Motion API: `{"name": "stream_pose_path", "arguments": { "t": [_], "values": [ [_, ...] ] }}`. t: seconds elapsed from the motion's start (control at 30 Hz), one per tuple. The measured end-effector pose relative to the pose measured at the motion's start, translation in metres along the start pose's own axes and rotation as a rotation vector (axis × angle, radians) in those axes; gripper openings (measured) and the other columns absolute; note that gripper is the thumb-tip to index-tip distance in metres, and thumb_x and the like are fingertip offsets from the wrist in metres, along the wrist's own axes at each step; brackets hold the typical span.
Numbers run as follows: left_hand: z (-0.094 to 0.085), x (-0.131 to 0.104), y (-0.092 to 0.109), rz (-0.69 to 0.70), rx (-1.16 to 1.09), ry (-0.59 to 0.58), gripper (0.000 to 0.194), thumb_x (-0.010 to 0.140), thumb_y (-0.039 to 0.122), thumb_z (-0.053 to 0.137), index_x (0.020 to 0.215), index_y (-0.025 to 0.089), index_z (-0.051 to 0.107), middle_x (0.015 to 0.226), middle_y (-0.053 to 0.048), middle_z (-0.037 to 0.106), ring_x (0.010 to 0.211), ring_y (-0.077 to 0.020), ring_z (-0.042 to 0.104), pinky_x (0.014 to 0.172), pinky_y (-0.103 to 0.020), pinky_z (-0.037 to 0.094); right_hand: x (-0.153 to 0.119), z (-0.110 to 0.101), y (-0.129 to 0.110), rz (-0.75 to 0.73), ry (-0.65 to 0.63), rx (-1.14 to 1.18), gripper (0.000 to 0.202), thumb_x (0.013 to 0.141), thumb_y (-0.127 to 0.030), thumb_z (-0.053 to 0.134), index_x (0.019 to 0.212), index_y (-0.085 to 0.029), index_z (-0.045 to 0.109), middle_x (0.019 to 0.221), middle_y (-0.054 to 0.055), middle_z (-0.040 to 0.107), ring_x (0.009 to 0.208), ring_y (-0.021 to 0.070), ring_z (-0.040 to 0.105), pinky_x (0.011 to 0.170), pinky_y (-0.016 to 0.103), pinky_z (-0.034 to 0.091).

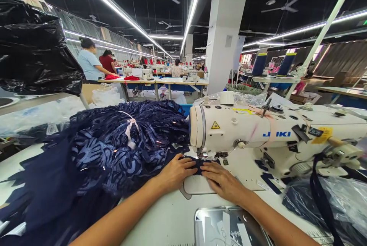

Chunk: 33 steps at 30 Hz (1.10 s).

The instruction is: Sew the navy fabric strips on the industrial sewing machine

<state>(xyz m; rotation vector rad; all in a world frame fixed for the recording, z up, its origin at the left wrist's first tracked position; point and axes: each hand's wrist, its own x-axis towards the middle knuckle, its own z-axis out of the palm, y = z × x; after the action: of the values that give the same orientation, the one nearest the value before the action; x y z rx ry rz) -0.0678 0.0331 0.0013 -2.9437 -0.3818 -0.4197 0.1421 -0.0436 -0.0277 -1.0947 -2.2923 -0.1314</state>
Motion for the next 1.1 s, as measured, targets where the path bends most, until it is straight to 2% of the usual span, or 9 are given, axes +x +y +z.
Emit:
{"name": "stream_pose_path", "arguments": {
  "t": [0.2, 0.43, 0.73, 0.83, 0.97, 1.03, 1.1],
  "values": [
    [0.001, 0.004, -0.007, -0.016, -0.005, 0.019, 0.038, 0.073, 0.005, 0.05, 0.106, 0.021, 0.058, 0.113, -0.004, 0.06, 0.105, -0.0187, 0.051, 0.088, -0.035, 0.03, 0.004, -0.006, -0.004, 0.047, -0.043, -0.125, 0.028, 0.08, -0.01, 0.044, 0.101, -0.02, 0.06, 0.101, 0.008, 0.06, 0.095, 0.0219, 0.054, 0.08, 0.039, 0.049],
    [0.008, 0.01, -0.017, -0.043, -0.08, 0.026, 0.041, 0.073, 0.003, 0.044, 0.106, 0.022, 0.058, 0.114, -0.004, 0.059, 0.105, -0.0185, 0.051, 0.087, -0.038, 0.029, 0.004, -0.003, 0.0, 0.117, -0.107, -0.132, 0.032, 0.08, -0.015, 0.048, 0.11, -0.014, 0.057, 0.111, 0.01, 0.059, 0.102, 0.0243, 0.053, 0.085, 0.042, 0.046],
    [0.009, 0.016, -0.023, -0.083, -0.067, 0.037, 0.038, 0.072, 0.005, 0.045, 0.104, 0.02, 0.06, 0.11, -0.005, 0.061, 0.102, -0.0192, 0.053, 0.087, -0.038, 0.031, 0.007, -0.006, 0.006, 0.223, -0.21, -0.007, 0.04, 0.079, -0.022, 0.05, 0.118, -0.011, 0.053, 0.124, 0.013, 0.051, 0.114, 0.0246, 0.047, 0.095, 0.043, 0.039],
    [0.008, 0.016, -0.019, -0.11, -0.045, 0.054, 0.034, 0.071, 0.008, 0.048, 0.101, 0.018, 0.061, 0.11, -0.006, 0.061, 0.102, -0.0195, 0.053, 0.088, -0.038, 0.033, 0.011, -0.009, 0.008, 0.325, -0.254, 0.044, 0.04, 0.081, -0.027, 0.047, 0.118, -0.013, 0.053, 0.123, 0.011, 0.052, 0.114, 0.0243, 0.047, 0.095, 0.042, 0.038],
    [0.009, 0.012, -0.005, -0.185, 0.034, 0.127, 0.018, 0.079, 0.017, 0.048, 0.079, 0.015, 0.066, 0.104, -0.007, 0.063, 0.106, -0.021, 0.051, 0.096, -0.041, 0.031, 0.019, -0.006, 0.013, 0.497, -0.252, -0.025, 0.035, 0.086, -0.031, 0.038, 0.114, -0.02, 0.056, 0.112, 0.007, 0.06, 0.105, 0.0224, 0.053, 0.09, 0.038, 0.041],
    [0.009, 0.011, 0.005, -0.241, 0.118, 0.127, 0.018, 0.08, 0.022, 0.05, 0.076, 0.015, 0.066, 0.106, -0.009, 0.062, 0.11, -0.0248, 0.048, 0.099, -0.047, 0.027, 0.021, -0.005, 0.014, 0.491, -0.261, -0.123, 0.037, 0.085, -0.034, 0.04, 0.117, -0.02, 0.054, 0.107, 0.008, 0.062, 0.1, 0.024, 0.055, 0.087, 0.039, 0.041],
    [0.008, 0.012, 0.014, -0.31, 0.22, 0.104, 0.017, 0.078, 0.023, 0.053, 0.083, 0.014, 0.066, 0.113, -0.012, 0.058, 0.114, -0.0299, 0.043, 0.099, -0.056, 0.021, 0.02, -0.006, 0.013, 0.429, -0.28, -0.196, 0.043, 0.084, -0.039, 0.042, 0.121, -0.02, 0.05, 0.103, 0.01, 0.063, 0.096, 0.0257, 0.056, 0.085, 0.042, 0.04]
  ]
}}
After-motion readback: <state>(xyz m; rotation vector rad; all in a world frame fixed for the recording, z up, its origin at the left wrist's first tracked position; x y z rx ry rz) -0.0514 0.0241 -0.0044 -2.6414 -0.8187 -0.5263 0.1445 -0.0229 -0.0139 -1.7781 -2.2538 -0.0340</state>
